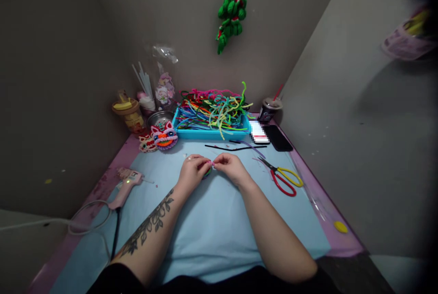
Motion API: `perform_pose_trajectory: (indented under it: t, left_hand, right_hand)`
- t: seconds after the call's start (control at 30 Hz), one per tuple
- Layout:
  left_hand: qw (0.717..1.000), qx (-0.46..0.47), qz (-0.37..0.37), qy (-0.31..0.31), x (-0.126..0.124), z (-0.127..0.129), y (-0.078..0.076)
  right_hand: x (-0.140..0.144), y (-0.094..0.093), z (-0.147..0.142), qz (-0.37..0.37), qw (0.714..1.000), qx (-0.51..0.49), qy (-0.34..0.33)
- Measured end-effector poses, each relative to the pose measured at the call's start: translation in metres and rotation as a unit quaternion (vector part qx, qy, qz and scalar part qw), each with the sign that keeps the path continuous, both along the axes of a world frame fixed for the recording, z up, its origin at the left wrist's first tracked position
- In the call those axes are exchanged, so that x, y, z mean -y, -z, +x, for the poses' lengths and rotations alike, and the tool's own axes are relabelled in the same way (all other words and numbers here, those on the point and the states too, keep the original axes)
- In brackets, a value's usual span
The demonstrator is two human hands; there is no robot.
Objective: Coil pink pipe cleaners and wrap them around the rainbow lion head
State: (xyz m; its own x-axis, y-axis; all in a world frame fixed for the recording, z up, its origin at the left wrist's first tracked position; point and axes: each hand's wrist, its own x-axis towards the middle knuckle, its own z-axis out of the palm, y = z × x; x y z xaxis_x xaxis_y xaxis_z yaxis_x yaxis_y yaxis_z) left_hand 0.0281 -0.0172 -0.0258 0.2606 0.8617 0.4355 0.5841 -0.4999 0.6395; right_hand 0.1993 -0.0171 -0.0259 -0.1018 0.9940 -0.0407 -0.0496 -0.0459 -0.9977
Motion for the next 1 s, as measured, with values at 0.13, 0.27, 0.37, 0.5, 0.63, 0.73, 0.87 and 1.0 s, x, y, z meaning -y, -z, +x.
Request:
perform_pose_trajectory:
  t: [0.13,0.27,0.37,0.5,0.63,0.73,0.87,1.0]
  left_hand:
    - [1.0,0.0,0.01,-0.008,-0.0001,-0.0007,-0.0008]
    - [1.0,-0.004,0.013,-0.012,-0.0002,-0.0013,-0.0016]
    - [1.0,-0.005,0.018,-0.013,-0.0002,-0.0006,-0.0009]
    - [1.0,0.0,0.028,-0.006,0.0005,0.0025,-0.0021]
    - [0.999,-0.01,0.033,0.021,0.0013,0.0054,-0.0051]
    - [0.999,-0.011,0.031,0.024,0.0014,0.0057,-0.0058]
    - [1.0,0.007,0.017,0.025,0.0012,0.0059,-0.0042]
    - [1.0,0.005,0.005,0.023,0.0012,0.0069,-0.0035]
  right_hand:
    - [-0.0008,-0.0022,0.0029,-0.064,0.997,-0.05,-0.014]
    - [-0.0012,-0.0046,0.0045,-0.13,0.99,-0.06,-0.014]
    - [-0.0006,-0.0054,0.0034,-0.142,0.986,-0.082,-0.016]
    - [0.0003,-0.0063,0.0024,-0.154,0.981,-0.113,-0.022]
    - [0.0008,-0.0073,0.004,-0.168,0.976,-0.135,-0.036]
    - [0.0013,-0.008,0.0058,-0.184,0.972,-0.143,-0.039]
    - [0.0018,-0.0083,0.0072,-0.191,0.968,-0.158,-0.043]
    - [0.0022,-0.0073,0.0063,-0.18,0.971,-0.154,-0.044]
